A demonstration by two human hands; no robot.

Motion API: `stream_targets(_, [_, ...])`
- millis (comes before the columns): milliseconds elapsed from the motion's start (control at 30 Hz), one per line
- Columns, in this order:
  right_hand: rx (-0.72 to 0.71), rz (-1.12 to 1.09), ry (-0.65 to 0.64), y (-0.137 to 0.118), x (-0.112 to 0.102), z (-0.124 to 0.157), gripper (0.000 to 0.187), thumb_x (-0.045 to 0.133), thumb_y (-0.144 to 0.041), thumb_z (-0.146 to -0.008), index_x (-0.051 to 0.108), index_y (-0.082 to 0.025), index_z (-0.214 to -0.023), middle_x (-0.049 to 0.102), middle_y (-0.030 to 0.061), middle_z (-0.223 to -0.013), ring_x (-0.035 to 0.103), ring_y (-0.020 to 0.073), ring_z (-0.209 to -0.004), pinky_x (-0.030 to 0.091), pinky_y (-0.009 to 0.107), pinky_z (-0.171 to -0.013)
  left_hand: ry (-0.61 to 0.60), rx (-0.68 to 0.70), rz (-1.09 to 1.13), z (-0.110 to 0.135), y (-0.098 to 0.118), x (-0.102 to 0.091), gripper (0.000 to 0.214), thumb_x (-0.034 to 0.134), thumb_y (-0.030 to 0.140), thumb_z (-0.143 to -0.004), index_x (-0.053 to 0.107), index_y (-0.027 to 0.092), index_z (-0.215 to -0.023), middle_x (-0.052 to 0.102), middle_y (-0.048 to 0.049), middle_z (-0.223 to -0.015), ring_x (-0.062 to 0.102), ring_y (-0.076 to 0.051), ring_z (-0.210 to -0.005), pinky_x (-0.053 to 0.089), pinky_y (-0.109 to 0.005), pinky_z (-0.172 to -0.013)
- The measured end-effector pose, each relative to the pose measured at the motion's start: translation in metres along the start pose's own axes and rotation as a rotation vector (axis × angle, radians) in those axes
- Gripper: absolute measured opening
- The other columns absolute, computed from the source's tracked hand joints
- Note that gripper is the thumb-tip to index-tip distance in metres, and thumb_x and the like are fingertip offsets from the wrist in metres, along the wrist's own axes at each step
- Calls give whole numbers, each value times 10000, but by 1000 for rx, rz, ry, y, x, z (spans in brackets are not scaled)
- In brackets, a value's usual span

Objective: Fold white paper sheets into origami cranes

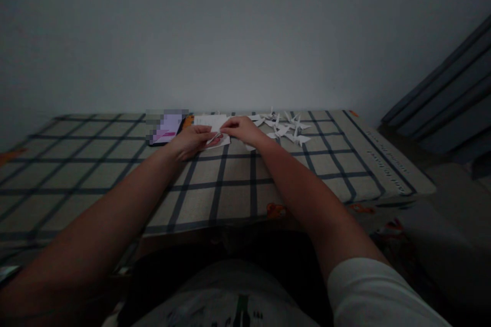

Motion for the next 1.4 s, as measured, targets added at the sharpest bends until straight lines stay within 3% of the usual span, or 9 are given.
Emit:
stream_targets(133, [-20, -70, 28, 2, -4, -2, 90, 746, -245, -781, 741, -166, -823, 717, 36, -815, 622, 141, -757, 500, 294, -778, -9, -37, 88, 2, 2, 1, 159, 637, -29, -827, 743, 75, -882, 756, -126, -894, 731, -138, -804, 609, -208, -804])
stream_targets(267, [-81, -57, 66, 1, -11, -4, 112, 751, -251, -763, 742, -169, -839, 705, 28, -821, 621, 145, -776, 503, 298, -788, 72, -150, 112, 5, 5, -2, 124, 612, 26, -873, 713, 68, -931, 753, -161, -881, 743, -172, -782, 626, -214, -723])
stream_targets(433, [-50, -90, 29, 0, -11, -3, 107, 767, -224, -752, 733, -167, -835, 720, 33, -857, 642, 146, -815, 518, 307, -835, 90, -179, 98, 5, 7, -5, 151, 626, -28, -835, 712, 80, -898, 752, -134, -846, 729, -144, -722, 605, -166, -652])
stream_targets(567, [1, -174, -5, 2, -5, -3, 78, 758, -186, -772, 713, -163, -831, 714, 30, -837, 659, 138, -807, 539, 297, -832, 110, -151, 35, 0, 8, -9, 111, 630, 35, -867, 715, 105, -860, 737, -100, -767, 694, -109, -614, 560, -140, -565])
stream_targets(667, [-3, -230, -22, 5, 0, -5, 61, 737, -177, -795, 700, -164, -842, 704, 27, -843, 672, 136, -819, 548, 290, -837, 139, -153, -19, -3, 7, -12, 70, 649, 83, -855, 696, 118, -892, 723, -85, -728, 653, -98, -524, 542, -150, -509])
stream_targets(767, [-26, -246, -43, 7, 3, -6, 69, 736, -167, -789, 696, -164, -846, 692, 18, -835, 669, 137, -820, 548, 287, -838, 147, -172, -5, -3, 4, -11, 160, 639, 39, -814, 664, 107, -956, 718, -84, -729, 657, -103, -525, 576, -167, -539])
stream_targets(933, [-37, -233, -53, 7, 3, -5, 62, 740, -152, -783, 702, -163, -831, 692, 10, -813, 658, 127, -789, 545, 281, -822, 88, -99, 58, -3, 2, -8, 205, 683, -13, -790, 687, 115, -950, 731, -65, -809, 705, -104, -645, 601, -153, -631])
stream_targets(1100, [20, -292, -44, 2, 4, -3, 31, 710, -141, -812, 683, -154, -813, 695, 13, -802, 663, 116, -755, 562, 271, -785, 17, -109, 31, 2, 7, -8, 115, 696, -9, -821, 731, 88, -870, 743, -102, -812, 707, -102, -653, 590, -142, -654])
stream_targets(1400, [63, -271, -3, -1, 3, -3, 63, 715, -93, -780, 681, -147, -780, 698, 9, -755, 643, 108, -708, 566, 271, -768, -113, -124, -61, 11, 13, -5, 234, 625, -37, -799, 754, 142, -878, 764, -87, -886, 731, -126, -776, 601, -161, -712])
Point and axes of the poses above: each hand's wrist, its own z-axis away from the middle knuckle, its own x-axis out of the palm, y = z × x, the point moved 3 cm from there along -z, towards the middle knuckle
